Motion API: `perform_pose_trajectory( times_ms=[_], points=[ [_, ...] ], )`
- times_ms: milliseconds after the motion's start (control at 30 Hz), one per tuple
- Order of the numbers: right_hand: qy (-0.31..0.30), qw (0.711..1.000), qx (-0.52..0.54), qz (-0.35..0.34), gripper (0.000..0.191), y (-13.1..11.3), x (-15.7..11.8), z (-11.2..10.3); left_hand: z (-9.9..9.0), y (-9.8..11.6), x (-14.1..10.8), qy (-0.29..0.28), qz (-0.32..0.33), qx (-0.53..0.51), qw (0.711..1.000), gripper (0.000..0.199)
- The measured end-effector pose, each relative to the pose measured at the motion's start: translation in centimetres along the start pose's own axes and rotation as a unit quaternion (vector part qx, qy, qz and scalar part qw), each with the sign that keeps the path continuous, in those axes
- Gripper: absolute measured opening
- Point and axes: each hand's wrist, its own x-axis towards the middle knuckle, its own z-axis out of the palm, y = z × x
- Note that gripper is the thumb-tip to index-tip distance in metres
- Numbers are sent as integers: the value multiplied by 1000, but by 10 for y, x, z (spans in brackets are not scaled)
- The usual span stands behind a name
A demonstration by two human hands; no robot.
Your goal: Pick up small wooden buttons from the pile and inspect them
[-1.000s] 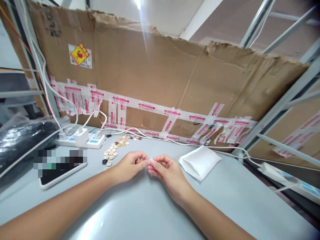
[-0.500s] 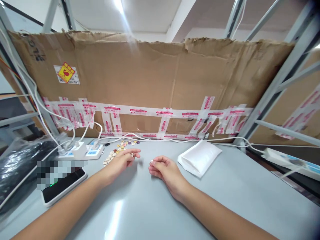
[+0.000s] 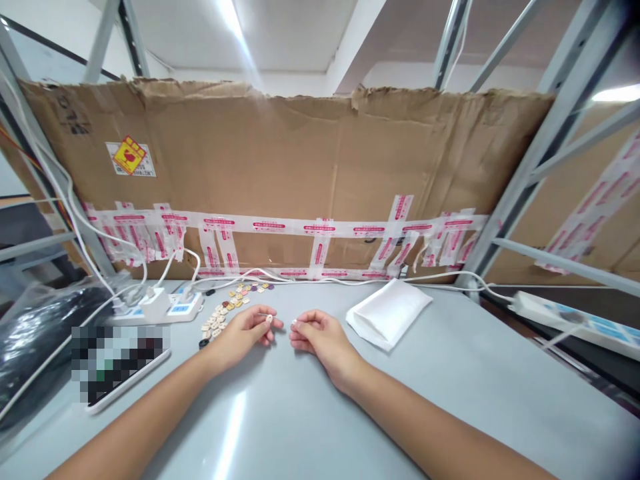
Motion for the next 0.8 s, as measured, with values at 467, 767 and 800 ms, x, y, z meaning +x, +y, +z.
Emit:
perform_pose_trajectory(
  times_ms=[467, 767, 800],
  points=[
    [-4, 1000, 15, 7, 22, -3, 2, -2, 2, 4, -3, 30, -20, 109, 993, 48],
    [-7, 1000, -15, 12, 33, -5, -1, -3, -2, 4, 4, 66, -60, 11, 996, 45],
    [-7, 1000, -16, 9, 35, -4, -1, -4, -3, 3, 5, 59, -63, -1, 996, 44]
  ],
)
